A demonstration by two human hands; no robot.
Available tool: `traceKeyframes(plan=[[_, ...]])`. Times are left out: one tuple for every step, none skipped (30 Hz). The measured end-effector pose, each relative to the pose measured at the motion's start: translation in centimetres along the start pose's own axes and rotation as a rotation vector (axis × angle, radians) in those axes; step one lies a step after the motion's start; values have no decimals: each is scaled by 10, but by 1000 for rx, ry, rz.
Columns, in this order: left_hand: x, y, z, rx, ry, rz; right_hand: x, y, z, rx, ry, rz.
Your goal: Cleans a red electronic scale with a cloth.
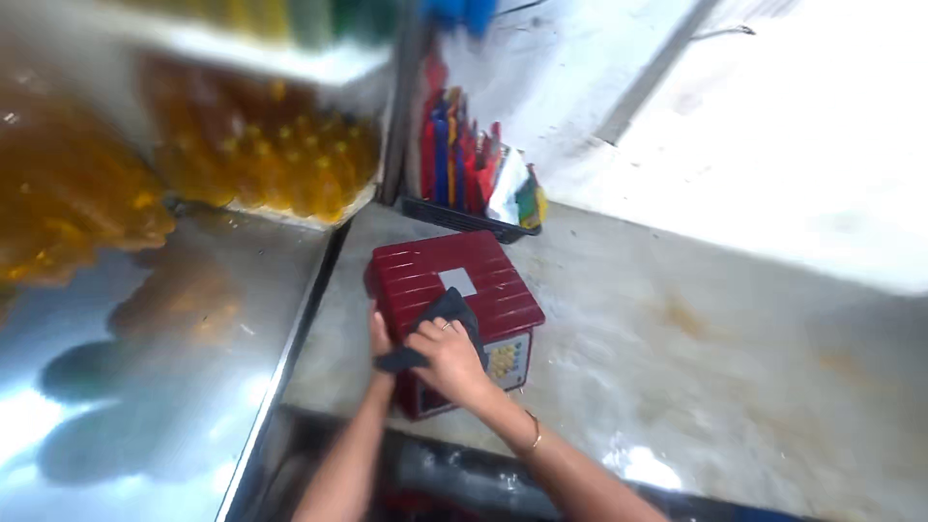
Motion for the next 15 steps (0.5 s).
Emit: traceKeyframes(plan=[[-3,0,1,-4,-8,13,8,4,-16,35,42,15],[-5,0,6,-10,-6,29,10,7,-35,80,93,32],[-7,0,10,-45,-27,15,6,10,-56,131,139,52],[-9,0,12,-66,-47,-21,-3,13,-80,182,177,67],[-9,-1,10,-52,-54,-46,-16,18,-107,219,203,78],[-8,-3,8,-30,-59,-69,-29,22,-133,224,218,88],[-6,-3,6,-20,-67,-78,-40,27,-156,197,223,105],[-5,-3,6,-20,-73,-76,-46,29,-172,150,224,120],[-4,-2,5,-20,-84,-72,-48,30,-183,111,232,138],[-4,-2,5,-23,-96,-73,-46,31,-186,88,242,160],[-3,-2,6,-28,-103,-81,-42,32,-180,80,238,187],[-3,-3,6,-32,-105,-83,-37,32,-167,82,231,204],[-4,-2,5,-35,-112,-80,-29,30,-145,111,231,211],[-4,-2,6,-43,-118,-69,-18,28,-116,155,235,215],[-2,-2,7,-50,-99,-55,-5,24,-84,168,219,217]])
Point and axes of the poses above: each hand's wrist, its own z-axis away from the middle knuckle, its own y-axis out of the palm, x = y × z, the point moved 5 cm from there along -z, towards the middle knuckle, and after that the axes turned 3 degrees about -y, right-handed, at the moved point
